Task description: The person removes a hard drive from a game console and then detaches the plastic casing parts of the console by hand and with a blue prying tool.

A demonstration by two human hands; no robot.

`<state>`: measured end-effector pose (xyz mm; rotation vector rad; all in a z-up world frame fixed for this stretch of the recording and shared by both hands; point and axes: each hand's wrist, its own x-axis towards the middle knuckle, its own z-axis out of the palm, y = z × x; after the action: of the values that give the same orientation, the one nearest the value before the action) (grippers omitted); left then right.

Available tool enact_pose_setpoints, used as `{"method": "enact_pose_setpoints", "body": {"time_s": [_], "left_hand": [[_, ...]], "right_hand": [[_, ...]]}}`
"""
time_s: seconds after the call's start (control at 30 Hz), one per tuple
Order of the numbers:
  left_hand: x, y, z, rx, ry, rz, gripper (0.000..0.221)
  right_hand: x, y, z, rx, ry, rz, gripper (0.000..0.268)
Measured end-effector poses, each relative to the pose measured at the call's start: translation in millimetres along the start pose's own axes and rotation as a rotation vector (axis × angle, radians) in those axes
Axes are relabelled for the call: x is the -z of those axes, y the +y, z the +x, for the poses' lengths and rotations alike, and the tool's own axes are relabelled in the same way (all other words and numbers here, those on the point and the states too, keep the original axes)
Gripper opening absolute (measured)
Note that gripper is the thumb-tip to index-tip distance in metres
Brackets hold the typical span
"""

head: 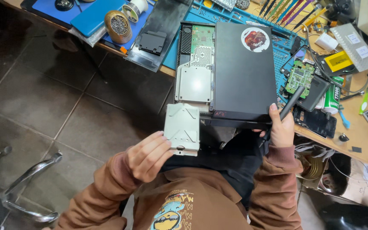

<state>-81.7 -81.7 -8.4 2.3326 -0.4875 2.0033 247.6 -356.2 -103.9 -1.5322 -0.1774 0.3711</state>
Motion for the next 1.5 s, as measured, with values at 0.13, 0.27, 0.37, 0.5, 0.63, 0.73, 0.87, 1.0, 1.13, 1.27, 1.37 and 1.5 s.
{"method": "enact_pose_setpoints", "body": {"time_s": [0.13, 0.27, 0.37, 0.5, 0.63, 0.73, 0.87, 1.0, 1.13, 1.27, 1.37, 1.5], "left_hand": [[26, -26, -5, 0.019, 0.022, 0.081, 0.016], [53, -57, 5, 0.084, -0.016, 0.210, 0.025], [77, -69, 26, 0.343, -0.137, 0.249, 0.030], [109, -107, 13, 0.756, -0.221, 0.376, 0.015], [144, -169, -29, 0.967, -0.139, 0.479, 0.012], [167, -210, -60, 1.171, 0.000, 0.382, 0.009], [192, -240, -94, 1.382, 0.108, 0.208, 0.011], [201, -241, -96, 1.607, 0.144, 0.066, 0.015], [207, -248, -112, 1.649, 0.151, 0.026, 0.017], [207, -243, -105, 1.738, 0.190, -0.026, 0.018], [201, -233, -87, 1.797, 0.182, -0.042, 0.015], [200, -230, -88, 1.840, 0.235, -0.129, 0.016]], "right_hand": [[-10, -15, -8, 0.036, 0.010, -0.007, 0.041], [3, 1, 0, 0.035, -0.013, -0.018, 0.040], [-9, -21, -12, 0.023, -0.022, -0.101, 0.041], [-27, -49, -30, -0.003, -0.011, -0.113, 0.042], [-16, -35, -23, 0.005, -0.033, -0.158, 0.050], [-13, -32, -22, 0.023, -0.042, -0.157, 0.052], [-11, -30, -21, 0.033, -0.037, -0.161, 0.053], [-13, -33, -23, 0.045, -0.050, -0.156, 0.052], [-21, -44, -31, 0.020, -0.033, -0.157, 0.056], [-16, -37, -26, 0.040, -0.054, -0.154, 0.054], [-14, -38, -24, 0.046, -0.058, -0.177, 0.055], [-10, -31, -20, 0.047, -0.053, -0.180, 0.054]]}}
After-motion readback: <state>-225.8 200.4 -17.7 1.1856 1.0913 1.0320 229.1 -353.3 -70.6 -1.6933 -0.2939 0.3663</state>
